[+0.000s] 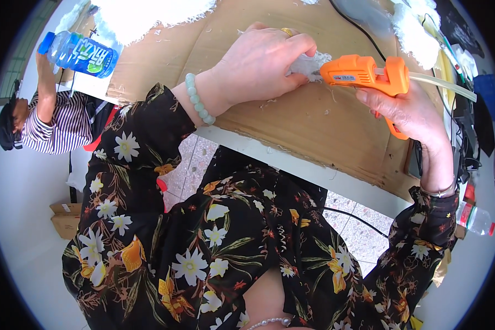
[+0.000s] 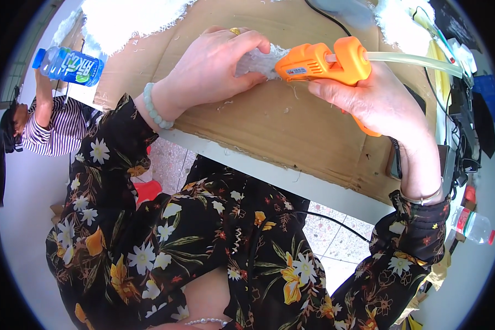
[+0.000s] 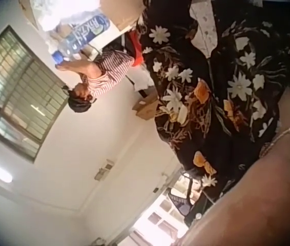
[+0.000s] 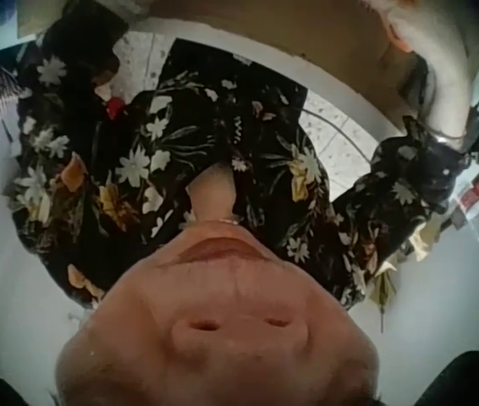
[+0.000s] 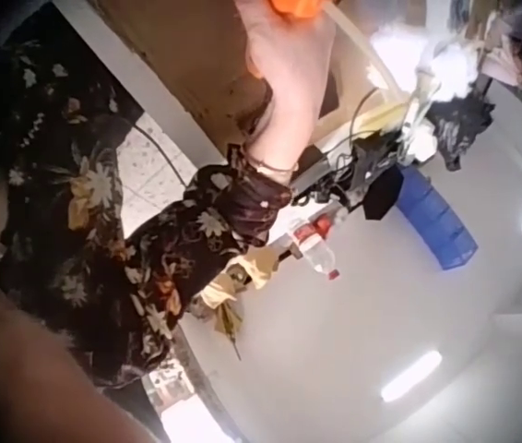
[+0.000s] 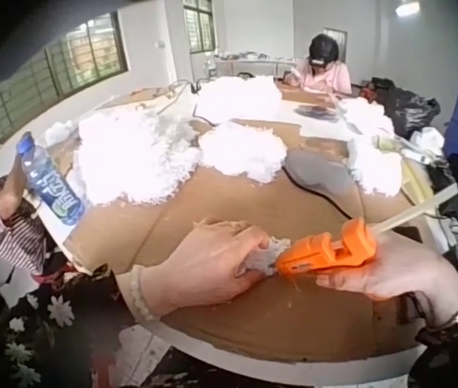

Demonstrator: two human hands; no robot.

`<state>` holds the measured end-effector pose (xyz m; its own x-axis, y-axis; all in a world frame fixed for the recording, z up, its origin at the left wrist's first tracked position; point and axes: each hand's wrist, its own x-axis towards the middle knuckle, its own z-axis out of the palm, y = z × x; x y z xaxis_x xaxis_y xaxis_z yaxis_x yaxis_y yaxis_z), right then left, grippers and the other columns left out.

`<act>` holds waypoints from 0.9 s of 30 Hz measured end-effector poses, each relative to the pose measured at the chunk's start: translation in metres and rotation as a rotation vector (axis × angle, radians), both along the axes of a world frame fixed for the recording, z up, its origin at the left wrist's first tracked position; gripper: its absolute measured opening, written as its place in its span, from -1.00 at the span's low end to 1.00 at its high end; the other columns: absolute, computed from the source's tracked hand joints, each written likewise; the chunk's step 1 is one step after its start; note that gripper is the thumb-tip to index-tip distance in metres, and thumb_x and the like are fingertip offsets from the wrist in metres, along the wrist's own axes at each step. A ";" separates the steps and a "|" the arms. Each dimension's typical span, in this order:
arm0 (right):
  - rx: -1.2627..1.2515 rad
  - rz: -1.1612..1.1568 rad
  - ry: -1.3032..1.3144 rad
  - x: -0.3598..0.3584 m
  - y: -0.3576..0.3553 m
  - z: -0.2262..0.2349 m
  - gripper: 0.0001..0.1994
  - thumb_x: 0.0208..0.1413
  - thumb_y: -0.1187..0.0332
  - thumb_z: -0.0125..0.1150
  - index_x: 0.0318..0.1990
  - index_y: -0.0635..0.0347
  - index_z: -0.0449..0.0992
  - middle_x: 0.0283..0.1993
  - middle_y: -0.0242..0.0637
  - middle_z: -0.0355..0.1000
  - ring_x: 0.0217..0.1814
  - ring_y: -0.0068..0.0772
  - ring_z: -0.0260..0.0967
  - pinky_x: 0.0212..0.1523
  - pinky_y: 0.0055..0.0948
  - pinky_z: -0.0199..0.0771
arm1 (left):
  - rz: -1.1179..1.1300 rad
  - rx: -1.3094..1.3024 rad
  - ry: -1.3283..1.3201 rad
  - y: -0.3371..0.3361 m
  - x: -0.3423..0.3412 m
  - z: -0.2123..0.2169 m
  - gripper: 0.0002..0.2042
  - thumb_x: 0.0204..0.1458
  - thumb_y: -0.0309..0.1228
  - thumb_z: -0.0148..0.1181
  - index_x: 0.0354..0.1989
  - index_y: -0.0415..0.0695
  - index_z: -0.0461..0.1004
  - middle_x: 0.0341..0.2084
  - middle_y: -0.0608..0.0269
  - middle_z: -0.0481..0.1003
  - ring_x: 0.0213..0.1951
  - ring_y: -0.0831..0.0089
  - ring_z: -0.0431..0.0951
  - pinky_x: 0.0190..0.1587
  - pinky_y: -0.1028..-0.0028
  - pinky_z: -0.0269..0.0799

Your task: Using a hot glue gun to attach fluffy white material to a base plate to assemble a toy or craft item.

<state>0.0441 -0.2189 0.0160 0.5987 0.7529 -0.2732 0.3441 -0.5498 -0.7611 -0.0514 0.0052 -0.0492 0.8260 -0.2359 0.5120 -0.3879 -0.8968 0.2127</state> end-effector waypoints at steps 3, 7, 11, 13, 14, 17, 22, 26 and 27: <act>0.008 0.055 -0.054 -0.001 0.002 -0.001 -0.65 -0.03 0.19 0.27 -0.13 0.17 0.44 -0.45 -0.48 0.34 -0.44 -0.65 0.21 -0.35 -0.61 0.28 | 0.016 -0.005 0.024 0.000 -0.001 0.002 -0.68 -0.29 -0.31 0.31 -0.34 -0.07 0.37 -0.65 0.27 0.43 -0.48 0.29 0.49 -0.27 0.31 0.35; 0.029 0.016 -0.003 0.000 -0.005 -0.005 -0.66 -0.02 0.20 0.26 -0.14 0.18 0.44 -0.45 -0.46 0.35 -0.46 -0.66 0.22 -0.40 -0.60 0.27 | 0.040 -0.032 0.024 -0.002 0.003 0.001 -0.62 -0.31 -0.23 0.35 -0.33 -0.07 0.36 -0.66 0.27 0.43 -0.50 0.28 0.48 -0.27 0.31 0.34; 0.233 -0.127 0.125 0.010 -0.018 -0.015 -0.69 0.00 0.24 0.22 -0.20 0.27 0.42 -0.53 -0.40 0.33 -0.52 -0.59 0.27 -0.45 -0.57 0.29 | 0.120 -0.016 0.057 -0.001 0.005 0.002 -0.60 -0.32 -0.21 0.36 -0.33 -0.07 0.35 -0.66 0.25 0.44 -0.50 0.27 0.49 -0.29 0.30 0.33; 0.396 -0.192 0.171 0.018 -0.021 -0.023 -0.66 0.04 0.17 0.15 -0.19 0.29 0.40 -0.57 -0.37 0.33 -0.56 -0.53 0.29 -0.46 -0.54 0.31 | 0.137 -0.026 0.042 0.002 0.006 0.000 -0.61 -0.31 -0.21 0.35 -0.33 -0.07 0.35 -0.65 0.25 0.45 -0.50 0.26 0.49 -0.29 0.30 0.33; 0.397 -0.202 0.171 0.017 -0.022 -0.022 -0.66 0.04 0.17 0.15 -0.19 0.29 0.40 -0.57 -0.37 0.33 -0.56 -0.53 0.29 -0.46 -0.54 0.31 | 0.132 -0.040 0.029 0.003 0.009 -0.002 -0.62 -0.29 -0.21 0.34 -0.34 -0.08 0.35 -0.64 0.25 0.45 -0.50 0.26 0.49 -0.29 0.30 0.33; 0.453 -0.313 0.186 0.013 -0.023 -0.023 -0.64 0.06 0.15 0.13 -0.17 0.30 0.40 -0.58 -0.36 0.33 -0.55 -0.51 0.30 -0.45 -0.53 0.32 | 0.151 -0.070 0.057 0.004 0.016 -0.004 -0.65 -0.26 -0.24 0.32 -0.34 -0.08 0.35 -0.64 0.23 0.46 -0.51 0.24 0.48 -0.34 0.31 0.33; 0.590 -0.321 0.300 0.013 -0.020 -0.034 -0.68 0.10 0.12 0.07 -0.33 0.26 0.41 -0.57 -0.33 0.34 -0.53 -0.48 0.31 -0.40 -0.50 0.34 | 0.245 -0.106 0.156 0.012 0.014 0.002 -0.70 -0.22 -0.28 0.26 -0.34 -0.10 0.35 -0.65 0.18 0.45 -0.51 0.21 0.48 -0.39 0.32 0.36; 0.627 -0.369 0.353 0.018 -0.032 -0.049 -0.67 0.11 0.09 0.05 -0.43 0.22 0.39 -0.56 -0.31 0.35 -0.51 -0.46 0.32 -0.37 -0.48 0.35 | 0.212 -0.162 0.205 0.006 0.024 -0.003 -0.70 -0.19 -0.24 0.22 -0.31 -0.10 0.37 -0.63 0.16 0.46 -0.50 0.21 0.49 -0.38 0.33 0.37; 0.663 -0.365 0.380 0.019 -0.032 -0.052 -0.66 0.12 0.09 0.04 -0.44 0.22 0.39 -0.55 -0.30 0.35 -0.50 -0.45 0.33 -0.36 -0.48 0.35 | 0.204 -0.153 0.203 0.002 0.024 0.000 -0.70 -0.19 -0.24 0.22 -0.31 -0.10 0.37 -0.63 0.16 0.46 -0.50 0.21 0.49 -0.38 0.33 0.37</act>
<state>0.0628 -0.2513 -0.0360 0.7920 0.6058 -0.0753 -0.1126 0.0238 -0.9934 -0.0272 0.0071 -0.0488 0.9371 0.0119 0.3487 -0.1396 -0.9031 0.4061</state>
